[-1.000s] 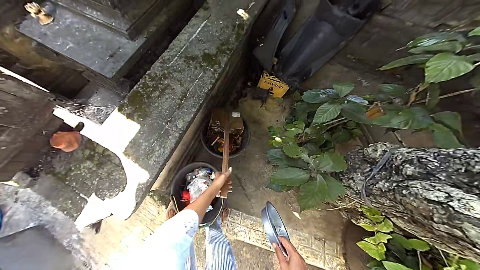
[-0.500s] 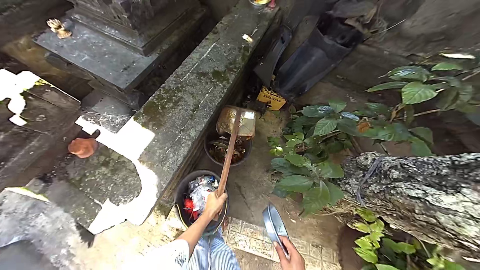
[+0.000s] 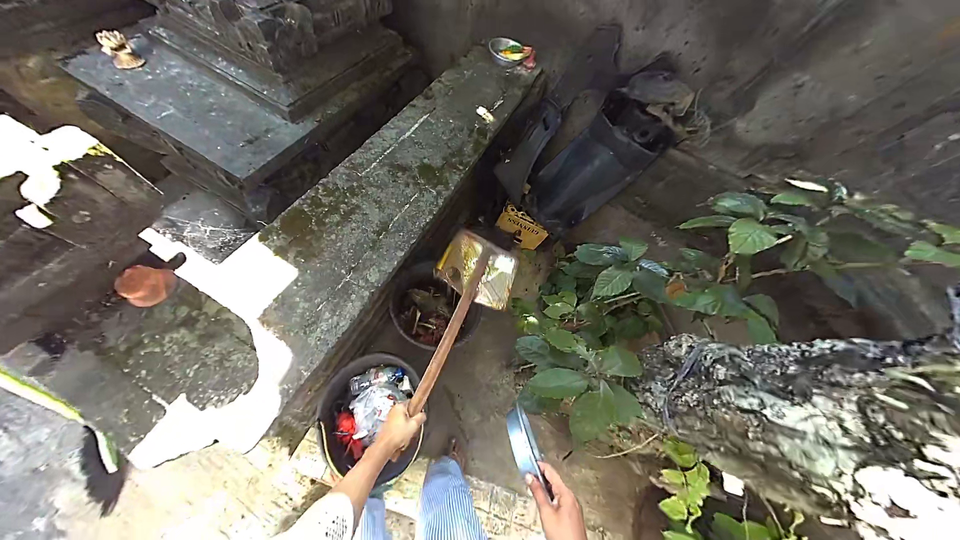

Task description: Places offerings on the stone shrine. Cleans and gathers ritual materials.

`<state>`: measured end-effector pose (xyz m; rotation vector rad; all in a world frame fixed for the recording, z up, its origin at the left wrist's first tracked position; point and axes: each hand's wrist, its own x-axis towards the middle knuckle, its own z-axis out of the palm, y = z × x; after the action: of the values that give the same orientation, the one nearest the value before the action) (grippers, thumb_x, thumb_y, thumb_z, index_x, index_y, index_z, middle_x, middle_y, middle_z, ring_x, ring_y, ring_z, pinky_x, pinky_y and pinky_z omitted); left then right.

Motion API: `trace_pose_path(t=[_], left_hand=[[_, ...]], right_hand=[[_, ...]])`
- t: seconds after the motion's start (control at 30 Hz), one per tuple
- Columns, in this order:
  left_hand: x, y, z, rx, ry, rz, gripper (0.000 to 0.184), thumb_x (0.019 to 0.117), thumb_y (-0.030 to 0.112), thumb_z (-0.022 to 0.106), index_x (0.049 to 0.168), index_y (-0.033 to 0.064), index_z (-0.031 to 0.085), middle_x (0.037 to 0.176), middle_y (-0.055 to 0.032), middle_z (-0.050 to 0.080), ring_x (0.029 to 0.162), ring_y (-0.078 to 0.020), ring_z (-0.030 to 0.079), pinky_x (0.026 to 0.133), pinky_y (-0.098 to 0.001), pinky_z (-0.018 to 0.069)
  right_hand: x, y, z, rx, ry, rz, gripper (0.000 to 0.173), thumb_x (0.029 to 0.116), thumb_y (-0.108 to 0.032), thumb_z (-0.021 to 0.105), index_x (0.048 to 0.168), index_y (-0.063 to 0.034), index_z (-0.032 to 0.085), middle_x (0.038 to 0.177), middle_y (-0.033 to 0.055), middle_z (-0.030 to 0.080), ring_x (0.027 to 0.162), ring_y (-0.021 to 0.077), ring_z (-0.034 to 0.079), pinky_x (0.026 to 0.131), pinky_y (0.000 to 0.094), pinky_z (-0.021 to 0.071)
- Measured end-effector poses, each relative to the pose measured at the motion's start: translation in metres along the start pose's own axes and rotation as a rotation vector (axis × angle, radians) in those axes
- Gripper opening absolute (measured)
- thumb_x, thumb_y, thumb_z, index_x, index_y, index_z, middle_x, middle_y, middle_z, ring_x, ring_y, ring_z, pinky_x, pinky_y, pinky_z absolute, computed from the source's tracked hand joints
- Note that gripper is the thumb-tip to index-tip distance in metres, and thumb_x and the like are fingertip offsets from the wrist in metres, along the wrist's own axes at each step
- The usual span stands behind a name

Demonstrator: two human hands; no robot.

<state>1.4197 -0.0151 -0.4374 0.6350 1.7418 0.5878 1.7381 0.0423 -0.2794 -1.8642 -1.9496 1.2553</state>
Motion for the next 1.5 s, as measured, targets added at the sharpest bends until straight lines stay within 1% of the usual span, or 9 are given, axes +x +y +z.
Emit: trace_pose_path(t=[0.1, 0.23, 0.4, 0.67, 0.87, 1.0, 1.2, 1.37, 1.5], left_hand=[[0.015, 0.007, 0.01, 0.172, -0.008, -0.028, 0.043, 0.0952, 0.039, 0.065, 0.118, 0.0024, 0.067, 0.099, -0.0196, 0.07, 0.087, -0.033, 0.07, 0.084, -0.0549, 0.0559], [-0.011, 0.005, 0.039, 0.048, 0.062, -0.1, 0.043, 0.0946, 0.038, 0.065, 0.116, 0.0014, 0.067, 0.099, -0.0196, 0.07, 0.088, -0.0326, 0.07, 0.085, -0.055, 0.0552], [-0.074, 0.076, 0.059, -0.62, 0.077, -0.193, 0.021, 0.103, 0.025, 0.059, 0.106, 0.0048, 0.056, 0.062, -0.0011, 0.051, 0.046, -0.0125, 0.05, 0.047, -0.0292, 0.0484], [-0.182, 0.222, -0.019, -1.623, -0.186, -0.147, 0.03, 0.1073, 0.023, 0.046, 0.079, 0.0143, 0.049, 0.052, 0.0075, 0.04, 0.036, 0.0011, 0.041, 0.034, -0.0118, 0.0376], [-0.286, 0.315, -0.048, -1.843, -0.324, 0.165, 0.041, 0.1104, 0.034, 0.039, 0.084, 0.0071, 0.056, 0.068, -0.0059, 0.06, 0.058, -0.0094, 0.064, 0.052, -0.0149, 0.0533], [-0.357, 0.356, -0.066, -1.827, -0.312, 0.52, 0.03, 0.1079, 0.023, 0.043, 0.093, 0.0036, 0.061, 0.085, -0.0105, 0.065, 0.078, -0.0146, 0.069, 0.07, -0.019, 0.0583], [-0.451, 0.384, -0.108, -2.129, -0.64, 0.715, 0.033, 0.1103, 0.018, 0.035, 0.134, -0.0007, 0.048, 0.116, -0.0118, 0.061, 0.11, -0.0135, 0.066, 0.097, -0.0167, 0.0521], [-0.475, 0.361, -0.148, -1.643, -0.352, 1.039, 0.026, 0.1112, 0.019, 0.035, 0.123, 0.0058, 0.054, 0.105, -0.0069, 0.063, 0.102, -0.0073, 0.065, 0.091, -0.0119, 0.0507], [-0.475, 0.36, -0.174, -1.798, -0.157, 1.068, 0.032, 0.1083, 0.014, 0.028, 0.125, 0.0022, 0.052, 0.094, -0.0087, 0.059, 0.088, -0.0122, 0.065, 0.082, -0.0166, 0.0546]], right_hand=[[0.025, 0.019, -0.029, -0.046, -0.069, -0.031, 0.03, 0.1, -0.014, 0.064, 0.125, 0.0028, 0.068, 0.112, 0.0207, 0.073, 0.105, 0.0299, 0.071, 0.099, 0.0505, 0.0537], [0.04, 0.044, -0.077, -0.121, -0.076, -0.093, 0.028, 0.0999, -0.011, 0.064, 0.123, 0.0041, 0.069, 0.118, 0.0227, 0.07, 0.112, 0.0332, 0.068, 0.102, 0.0519, 0.0519], [0.067, 0.044, -0.109, -0.282, -0.138, -0.281, 0.026, 0.0977, -0.01, 0.066, 0.118, 0.0043, 0.072, 0.117, 0.0254, 0.069, 0.112, 0.0397, 0.067, 0.102, 0.0557, 0.0512], [0.103, -0.009, -0.11, -0.411, -0.195, -0.522, 0.025, 0.0985, -0.008, 0.062, 0.12, 0.0004, 0.072, 0.117, 0.0249, 0.069, 0.113, 0.0414, 0.067, 0.102, 0.0563, 0.0514], [0.08, -0.038, -0.134, -0.447, -0.196, -0.556, 0.025, 0.098, -0.007, 0.064, 0.12, 0.0013, 0.072, 0.117, 0.0273, 0.069, 0.112, 0.0438, 0.066, 0.102, 0.0605, 0.0501], [0.062, -0.051, -0.139, -0.481, -0.247, -0.579, 0.026, 0.0971, -0.004, 0.065, 0.122, 0.0022, 0.071, 0.121, 0.0306, 0.067, 0.115, 0.0484, 0.064, 0.102, 0.0641, 0.0486], [0.035, -0.084, -0.145, -0.523, -0.305, -0.605, 0.026, 0.0969, -0.005, 0.065, 0.122, 0.001, 0.071, 0.121, 0.0307, 0.065, 0.116, 0.0487, 0.063, 0.102, 0.0638, 0.0485], [0.032, -0.13, -0.146, -0.437, -0.171, -0.715, 0.023, 0.0967, -0.003, 0.066, 0.118, 0.0023, 0.071, 0.118, 0.0317, 0.064, 0.112, 0.0485, 0.064, 0.099, 0.0631, 0.0498], [0.073, -0.185, -0.117, -0.407, 0.034, -0.798, 0.022, 0.0989, -0.006, 0.062, 0.118, -0.0005, 0.072, 0.124, 0.0319, 0.062, 0.119, 0.0495, 0.059, 0.105, 0.0636, 0.0448]])
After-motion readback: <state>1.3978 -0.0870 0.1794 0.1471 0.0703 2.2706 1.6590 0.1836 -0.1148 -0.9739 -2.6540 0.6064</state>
